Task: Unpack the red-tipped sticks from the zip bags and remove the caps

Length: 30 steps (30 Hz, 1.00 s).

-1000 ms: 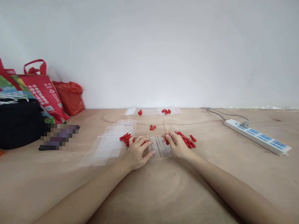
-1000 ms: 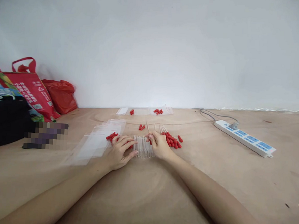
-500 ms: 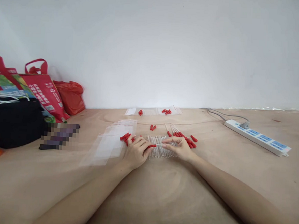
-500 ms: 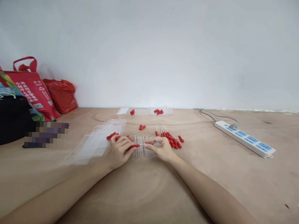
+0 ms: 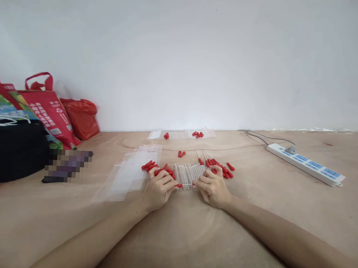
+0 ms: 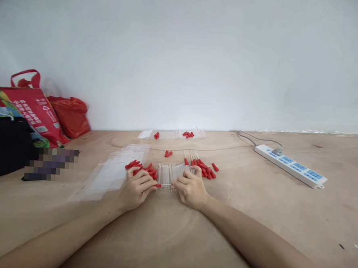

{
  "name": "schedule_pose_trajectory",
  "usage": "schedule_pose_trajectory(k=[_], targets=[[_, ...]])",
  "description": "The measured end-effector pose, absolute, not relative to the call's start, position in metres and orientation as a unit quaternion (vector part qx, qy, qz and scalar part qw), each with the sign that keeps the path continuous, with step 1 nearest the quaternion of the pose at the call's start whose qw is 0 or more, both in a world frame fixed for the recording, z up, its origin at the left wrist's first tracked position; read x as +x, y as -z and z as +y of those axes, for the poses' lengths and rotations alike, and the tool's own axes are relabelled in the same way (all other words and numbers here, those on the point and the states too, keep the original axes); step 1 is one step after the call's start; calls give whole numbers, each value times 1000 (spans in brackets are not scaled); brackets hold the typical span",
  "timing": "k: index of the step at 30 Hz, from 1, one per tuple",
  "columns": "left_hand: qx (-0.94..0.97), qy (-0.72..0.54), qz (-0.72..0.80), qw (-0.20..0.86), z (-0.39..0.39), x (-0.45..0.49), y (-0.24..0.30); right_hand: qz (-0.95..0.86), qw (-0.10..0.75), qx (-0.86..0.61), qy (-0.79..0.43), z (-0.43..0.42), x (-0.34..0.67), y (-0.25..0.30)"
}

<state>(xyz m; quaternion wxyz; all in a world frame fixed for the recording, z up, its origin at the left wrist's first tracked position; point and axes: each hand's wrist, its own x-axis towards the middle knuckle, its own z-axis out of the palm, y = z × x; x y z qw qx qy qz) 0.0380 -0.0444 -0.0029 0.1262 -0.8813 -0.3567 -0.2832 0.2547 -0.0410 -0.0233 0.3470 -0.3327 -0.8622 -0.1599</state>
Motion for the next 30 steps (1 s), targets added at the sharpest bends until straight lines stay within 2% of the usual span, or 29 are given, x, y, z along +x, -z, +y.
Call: schedule_pose_trajectory(k=[5,10,14,18,25,30], targets=[[-881,286,-352,137,-49,30,2,-864,358,-322,150,-41,259,23],[-840,314,-411,162,-48,0,6,-818,385,-405,138,-35,277,24],[-839,371,-378,122,-48,-10,9,-781,405,-460,121,-29,276,24],[-790,411,-441,112,-36,-7,-1,-762,417,-482,117,-27,265,23],[-767,279,-576,42,11,-10,-28,-779,407,-450,156,-22,248,22],[-777,240,-582,30,21,-6,-23,-801,373,-441,156,-23,237,21]])
